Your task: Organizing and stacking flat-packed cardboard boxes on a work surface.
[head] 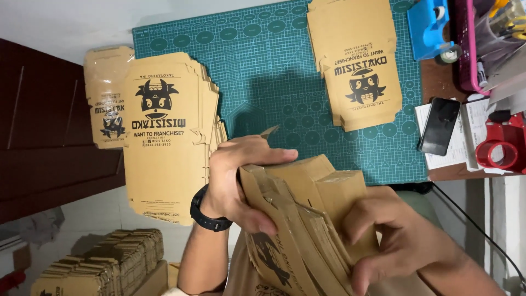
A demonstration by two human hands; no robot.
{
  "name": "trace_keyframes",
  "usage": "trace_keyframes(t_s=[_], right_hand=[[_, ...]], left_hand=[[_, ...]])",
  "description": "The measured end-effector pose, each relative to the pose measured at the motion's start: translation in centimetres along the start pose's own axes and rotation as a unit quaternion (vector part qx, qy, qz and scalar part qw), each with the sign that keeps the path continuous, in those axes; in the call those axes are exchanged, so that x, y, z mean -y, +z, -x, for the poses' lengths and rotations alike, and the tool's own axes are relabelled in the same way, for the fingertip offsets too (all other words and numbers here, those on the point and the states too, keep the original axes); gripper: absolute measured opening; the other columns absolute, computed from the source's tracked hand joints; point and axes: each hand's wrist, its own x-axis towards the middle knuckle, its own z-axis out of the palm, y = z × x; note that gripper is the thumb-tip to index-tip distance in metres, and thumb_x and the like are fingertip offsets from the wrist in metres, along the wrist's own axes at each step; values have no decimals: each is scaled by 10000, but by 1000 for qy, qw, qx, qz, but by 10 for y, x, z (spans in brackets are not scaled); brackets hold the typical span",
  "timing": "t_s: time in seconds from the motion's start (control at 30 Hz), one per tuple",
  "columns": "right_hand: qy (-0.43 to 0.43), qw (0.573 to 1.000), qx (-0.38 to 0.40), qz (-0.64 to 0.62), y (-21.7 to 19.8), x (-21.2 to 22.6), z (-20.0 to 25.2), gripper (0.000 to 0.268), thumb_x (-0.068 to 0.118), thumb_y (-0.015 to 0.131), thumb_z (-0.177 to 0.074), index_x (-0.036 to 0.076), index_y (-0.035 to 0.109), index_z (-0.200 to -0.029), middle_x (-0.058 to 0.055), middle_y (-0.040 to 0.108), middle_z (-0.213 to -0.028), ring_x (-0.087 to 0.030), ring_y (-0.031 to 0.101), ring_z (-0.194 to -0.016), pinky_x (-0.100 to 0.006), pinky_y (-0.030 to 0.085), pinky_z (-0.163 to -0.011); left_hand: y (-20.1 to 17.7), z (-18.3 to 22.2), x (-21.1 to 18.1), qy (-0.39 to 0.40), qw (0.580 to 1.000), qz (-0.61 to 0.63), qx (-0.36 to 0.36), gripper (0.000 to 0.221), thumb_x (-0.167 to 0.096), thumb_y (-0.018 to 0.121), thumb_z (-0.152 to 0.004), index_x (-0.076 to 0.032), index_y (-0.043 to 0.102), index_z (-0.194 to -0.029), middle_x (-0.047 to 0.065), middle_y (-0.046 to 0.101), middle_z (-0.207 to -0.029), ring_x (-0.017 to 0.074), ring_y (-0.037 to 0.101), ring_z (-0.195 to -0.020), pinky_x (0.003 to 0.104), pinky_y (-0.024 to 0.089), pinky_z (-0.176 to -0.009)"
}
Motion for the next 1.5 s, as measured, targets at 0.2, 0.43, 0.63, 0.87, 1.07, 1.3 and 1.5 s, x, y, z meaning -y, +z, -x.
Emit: trace_keyframes(t_s=[0.2,0.43,0.63,0.87,1.07,1.3,1.5], right_hand=[[5,999,5,-49,-4,-4,-1,360,416,836,-826,160,588,-876,23,649,-803,-129,584,-646,-269,447,-563],[3,996,12,-83,-5,-3,-8,321,392,805,-869,160,583,-874,36,582,-721,-127,494,-580,-276,370,-518],[9,998,21,-51,-7,-7,-1,344,355,858,-793,170,573,-843,45,579,-708,-123,445,-549,-273,340,-496],[10,999,12,-47,-6,-9,0,337,353,860,-788,168,586,-850,43,608,-711,-125,480,-557,-273,380,-496],[5,992,-11,-125,-3,-5,8,298,-14,646,-950,160,513,-1153,-76,611,-873,-158,506,-566,-283,393,-501],[5,1000,4,-12,-4,-4,4,430,479,842,-809,178,581,-972,4,670,-908,-156,629,-730,-289,512,-648],[1,999,-5,-40,-2,-6,1,402,455,842,-812,186,574,-943,39,640,-850,-142,602,-691,-294,479,-635]], left_hand=[[0,0,1,9,1000,-7,-5,792,-749,711,-736,-114,706,-1211,-49,717,-840,115,506,-597,301,407,-650],[-1,2,2,10,1000,-7,-10,810,-750,712,-731,-100,708,-1215,-44,681,-839,123,510,-619,305,414,-657],[-1,1,-1,14,1000,-3,-13,797,-750,712,-740,-105,706,-1208,-47,605,-723,123,436,-590,307,359,-642],[1,2,-1,17,999,-14,-27,807,-777,681,-753,-95,712,-1185,-51,507,-663,120,370,-570,315,333,-635],[0,-1,-2,19,999,-19,-20,821,-778,669,-763,-83,707,-1197,-44,512,-675,124,395,-573,314,347,-634],[3,-1,-4,2,999,-29,-15,816,-774,676,-749,-105,708,-1215,-27,636,-740,131,471,-591,309,381,-640],[2,2,-2,5,1000,-23,-17,812,-767,688,-744,-113,706,-1224,-31,670,-773,126,470,-595,307,391,-649]])
